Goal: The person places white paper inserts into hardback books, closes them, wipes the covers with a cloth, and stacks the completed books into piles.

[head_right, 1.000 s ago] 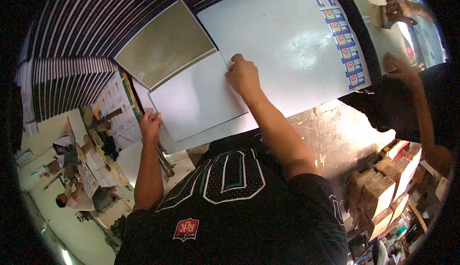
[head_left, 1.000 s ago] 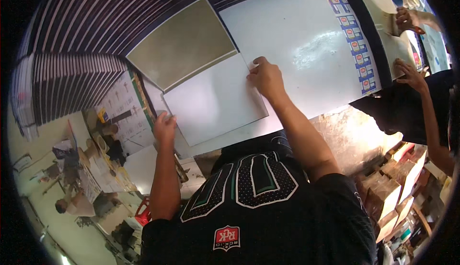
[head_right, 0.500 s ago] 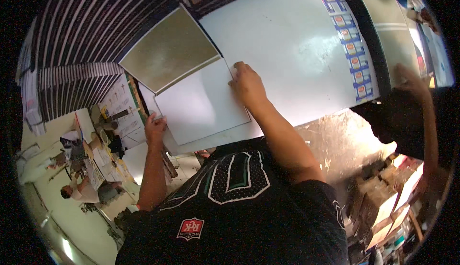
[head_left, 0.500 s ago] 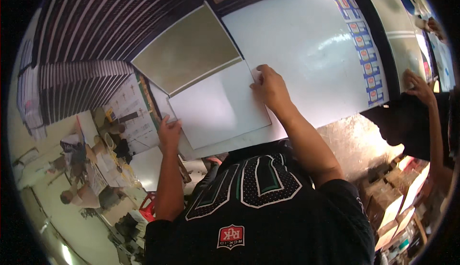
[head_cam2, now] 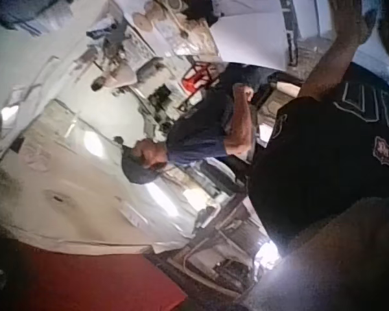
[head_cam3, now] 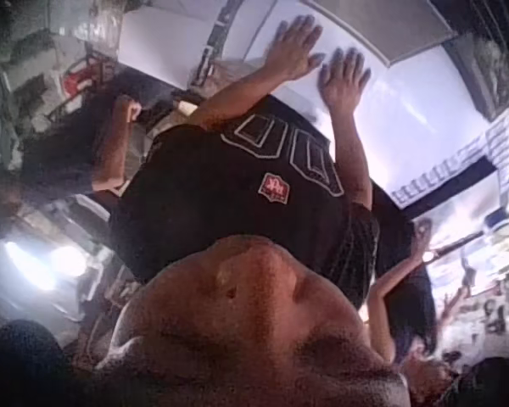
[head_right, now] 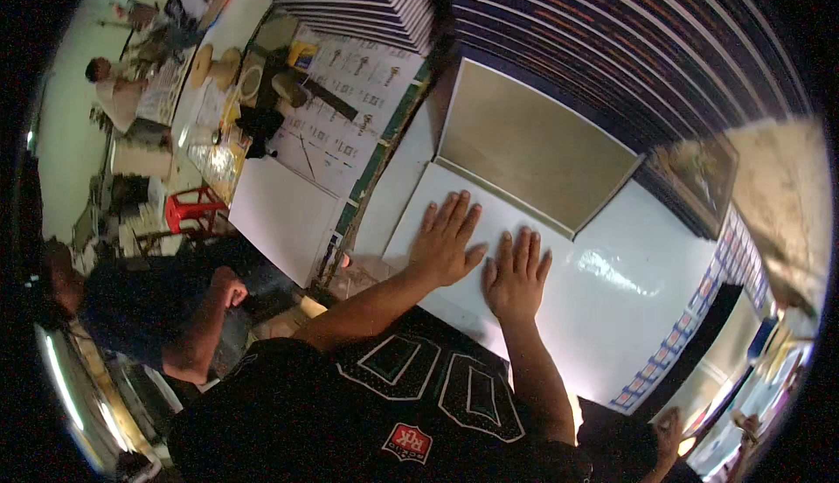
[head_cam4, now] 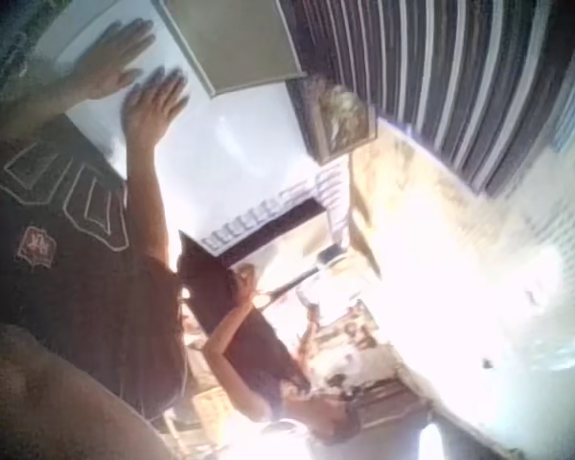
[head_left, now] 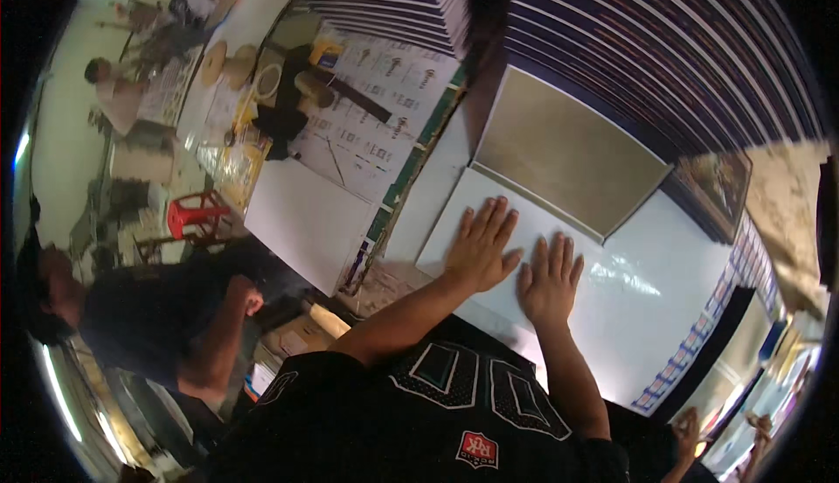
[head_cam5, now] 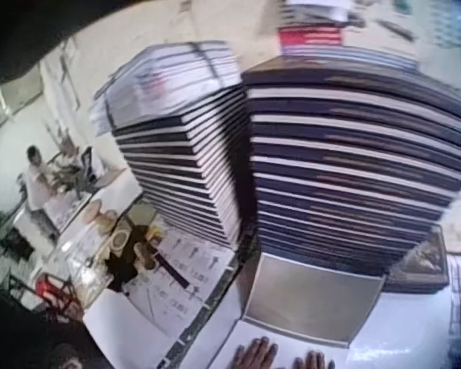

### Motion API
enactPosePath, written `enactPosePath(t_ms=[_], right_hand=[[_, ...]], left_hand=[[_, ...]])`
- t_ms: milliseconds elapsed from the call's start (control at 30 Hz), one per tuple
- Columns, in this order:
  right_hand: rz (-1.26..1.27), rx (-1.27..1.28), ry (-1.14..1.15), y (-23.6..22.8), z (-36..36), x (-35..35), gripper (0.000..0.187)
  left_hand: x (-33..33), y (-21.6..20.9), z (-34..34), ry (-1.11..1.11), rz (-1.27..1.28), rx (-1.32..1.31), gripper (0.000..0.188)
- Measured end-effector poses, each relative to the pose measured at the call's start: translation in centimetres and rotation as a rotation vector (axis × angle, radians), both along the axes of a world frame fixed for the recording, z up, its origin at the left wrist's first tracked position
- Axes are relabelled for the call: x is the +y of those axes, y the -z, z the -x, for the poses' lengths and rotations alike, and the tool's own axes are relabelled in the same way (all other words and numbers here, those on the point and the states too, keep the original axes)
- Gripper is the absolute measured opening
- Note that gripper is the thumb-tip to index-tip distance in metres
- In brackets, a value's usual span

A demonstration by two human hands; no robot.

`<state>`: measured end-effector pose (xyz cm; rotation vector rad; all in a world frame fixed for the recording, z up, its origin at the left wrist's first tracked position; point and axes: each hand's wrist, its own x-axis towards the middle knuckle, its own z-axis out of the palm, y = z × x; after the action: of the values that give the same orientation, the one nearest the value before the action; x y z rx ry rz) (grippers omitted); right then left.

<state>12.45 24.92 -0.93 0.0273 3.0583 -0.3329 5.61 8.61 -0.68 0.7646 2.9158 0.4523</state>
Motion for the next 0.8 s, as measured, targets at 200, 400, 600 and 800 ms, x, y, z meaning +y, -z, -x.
enactPosePath(t_ms=[200, 400, 600, 800], right_hand=[[0.148, 0.048, -0.058, 0.7, 0.3, 0.9, 0.063], [0.979, 0.399, 0.571, -0.6, 10.5, 12.4, 0.059], [1.299, 0.246, 0.323, -1.7, 10.8, 14.6, 0.045], [1.300, 0.486, 0.610, -2.6, -0.5, 10.9, 0.046]], left_hand=[[-1.2, 1.1, -0.5, -0.011, -0.028, 0.005, 0.066], [-6.4, -0.4, -5.6, 0.170, -0.120, -0.130, 0.071], [-7.7, 0.5, -7.5, 0.260, -0.059, -0.033, 0.061], [-11.9, -0.1, -6.3, 0.319, 0.068, -0.035, 0.058]])
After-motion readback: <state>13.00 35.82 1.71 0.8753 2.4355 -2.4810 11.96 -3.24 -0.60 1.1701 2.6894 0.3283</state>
